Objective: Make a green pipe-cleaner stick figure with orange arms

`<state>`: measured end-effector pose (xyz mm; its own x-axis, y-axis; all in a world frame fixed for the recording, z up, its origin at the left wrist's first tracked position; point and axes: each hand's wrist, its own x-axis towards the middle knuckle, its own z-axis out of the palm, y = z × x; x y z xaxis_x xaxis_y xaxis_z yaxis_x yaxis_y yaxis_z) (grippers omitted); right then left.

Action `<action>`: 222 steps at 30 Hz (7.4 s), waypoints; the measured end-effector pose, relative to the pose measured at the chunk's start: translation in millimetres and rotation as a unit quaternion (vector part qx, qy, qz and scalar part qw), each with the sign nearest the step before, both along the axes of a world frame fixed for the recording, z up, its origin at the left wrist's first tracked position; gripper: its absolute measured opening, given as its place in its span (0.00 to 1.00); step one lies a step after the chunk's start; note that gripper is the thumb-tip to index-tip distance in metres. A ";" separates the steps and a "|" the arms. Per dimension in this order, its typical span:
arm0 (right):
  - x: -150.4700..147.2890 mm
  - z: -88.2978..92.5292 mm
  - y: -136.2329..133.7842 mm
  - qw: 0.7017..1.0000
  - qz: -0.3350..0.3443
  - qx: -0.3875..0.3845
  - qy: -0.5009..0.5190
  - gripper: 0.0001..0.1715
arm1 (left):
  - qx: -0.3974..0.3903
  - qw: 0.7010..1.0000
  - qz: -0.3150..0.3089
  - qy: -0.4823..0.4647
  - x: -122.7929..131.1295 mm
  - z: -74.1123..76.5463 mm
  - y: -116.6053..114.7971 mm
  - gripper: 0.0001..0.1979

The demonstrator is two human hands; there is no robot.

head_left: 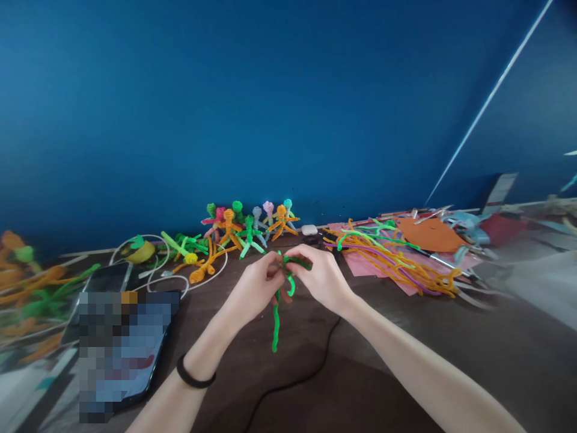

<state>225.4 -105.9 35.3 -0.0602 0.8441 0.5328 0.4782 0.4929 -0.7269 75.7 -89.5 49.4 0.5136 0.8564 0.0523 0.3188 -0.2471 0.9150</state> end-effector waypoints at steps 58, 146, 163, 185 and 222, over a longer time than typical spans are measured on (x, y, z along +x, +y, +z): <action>0.4 -0.6 5.9 0.995 -0.041 -0.037 0.087 0.07 | 0.134 0.983 0.103 0.075 -0.7 -4.0 8.9 0.14; 16.2 -9.8 22.3 0.930 0.155 -0.222 0.248 0.12 | -0.098 0.983 0.021 -0.156 19.6 -39.0 6.8 0.12; 6.8 -19.2 21.8 0.901 0.173 -0.235 0.321 0.18 | -0.205 0.962 -0.001 -0.180 21.0 -37.9 5.3 0.14; 31.0 -16.8 34.7 0.967 0.106 -0.203 0.110 0.19 | -0.129 0.965 0.093 -0.211 22.1 -51.2 12.6 0.15; 27.0 -3.7 18.1 0.890 -0.047 0.070 -0.449 0.25 | -0.065 0.966 0.093 -0.233 12.8 -35.8 18.4 0.10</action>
